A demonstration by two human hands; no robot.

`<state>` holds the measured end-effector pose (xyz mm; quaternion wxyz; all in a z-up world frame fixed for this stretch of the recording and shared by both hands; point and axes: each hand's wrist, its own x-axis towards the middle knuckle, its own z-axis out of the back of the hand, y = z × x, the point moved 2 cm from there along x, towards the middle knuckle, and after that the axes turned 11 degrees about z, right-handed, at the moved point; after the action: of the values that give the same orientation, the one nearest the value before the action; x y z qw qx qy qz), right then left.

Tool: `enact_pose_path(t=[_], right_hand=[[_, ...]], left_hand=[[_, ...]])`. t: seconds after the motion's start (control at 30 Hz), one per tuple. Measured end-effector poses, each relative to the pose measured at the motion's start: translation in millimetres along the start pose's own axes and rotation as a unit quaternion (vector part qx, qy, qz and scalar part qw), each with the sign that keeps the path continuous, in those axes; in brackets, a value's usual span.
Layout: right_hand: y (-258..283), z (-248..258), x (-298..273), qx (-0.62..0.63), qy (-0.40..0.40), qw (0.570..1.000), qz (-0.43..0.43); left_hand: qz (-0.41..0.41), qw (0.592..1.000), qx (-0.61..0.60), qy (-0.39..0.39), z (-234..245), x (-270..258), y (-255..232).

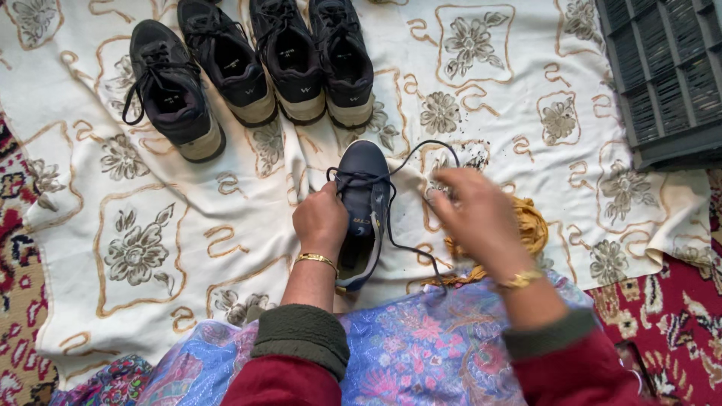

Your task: The person unlaces a dark blue sneaker, wipes it with a yellow cloth, and then relaces it. The person handles the shoe and laces by hand while seated on a patterned cloth with other shoes nearby.

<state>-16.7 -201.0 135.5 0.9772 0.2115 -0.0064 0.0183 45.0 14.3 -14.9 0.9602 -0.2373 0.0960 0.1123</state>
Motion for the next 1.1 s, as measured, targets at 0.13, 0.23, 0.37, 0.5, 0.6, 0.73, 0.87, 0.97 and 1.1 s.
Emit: enact_pose_path(t=[0.13, 0.23, 0.37, 0.5, 0.6, 0.73, 0.87, 0.97, 1.1], right_hand=[[34.7, -65.7, 30.0, 0.051, -0.027, 0.984, 0.171], [44.3, -106.4, 49.9, -0.018, 0.016, 0.987, 0.157], [40.5, -138.7, 66.6, -0.086, 0.026, 0.984, 0.153], [30.2, -154.6, 73.4, -0.12, 0.076, 0.979, 0.144], [25.8, -159.1, 73.9, -0.108, 0.118, 0.975, 0.156], [22.2, -156.0, 74.3, -0.092, 0.198, 0.968, 0.125], [15.0, -147.6, 69.5, -0.067, 0.246, 0.964, 0.081], [13.4, -146.7, 62.0, -0.058, 0.254, 0.962, 0.08], [13.5, -150.3, 48.0, -0.072, 0.175, 0.976, 0.104]], left_hand=[[-0.02, 0.999, -0.017, -0.022, 1.9, -0.8, -1.5], [-0.016, 1.0, -0.015, -0.008, 4.6, 0.6, -1.9], [-0.006, 1.0, -0.022, 0.014, 8.6, -0.2, -3.4], [0.014, 0.999, -0.027, 0.033, 13.0, -0.5, -3.9], [0.032, 0.998, -0.052, 0.026, 14.0, -0.1, -3.4], [0.056, 0.996, -0.051, 0.049, 11.5, -0.2, -3.5], [0.075, 0.992, -0.063, 0.078, 7.3, -1.8, -7.3], [0.082, 0.99, -0.058, 0.102, 10.3, -1.2, -9.1], [0.086, 0.984, -0.052, 0.145, 15.4, -0.2, -11.6]])
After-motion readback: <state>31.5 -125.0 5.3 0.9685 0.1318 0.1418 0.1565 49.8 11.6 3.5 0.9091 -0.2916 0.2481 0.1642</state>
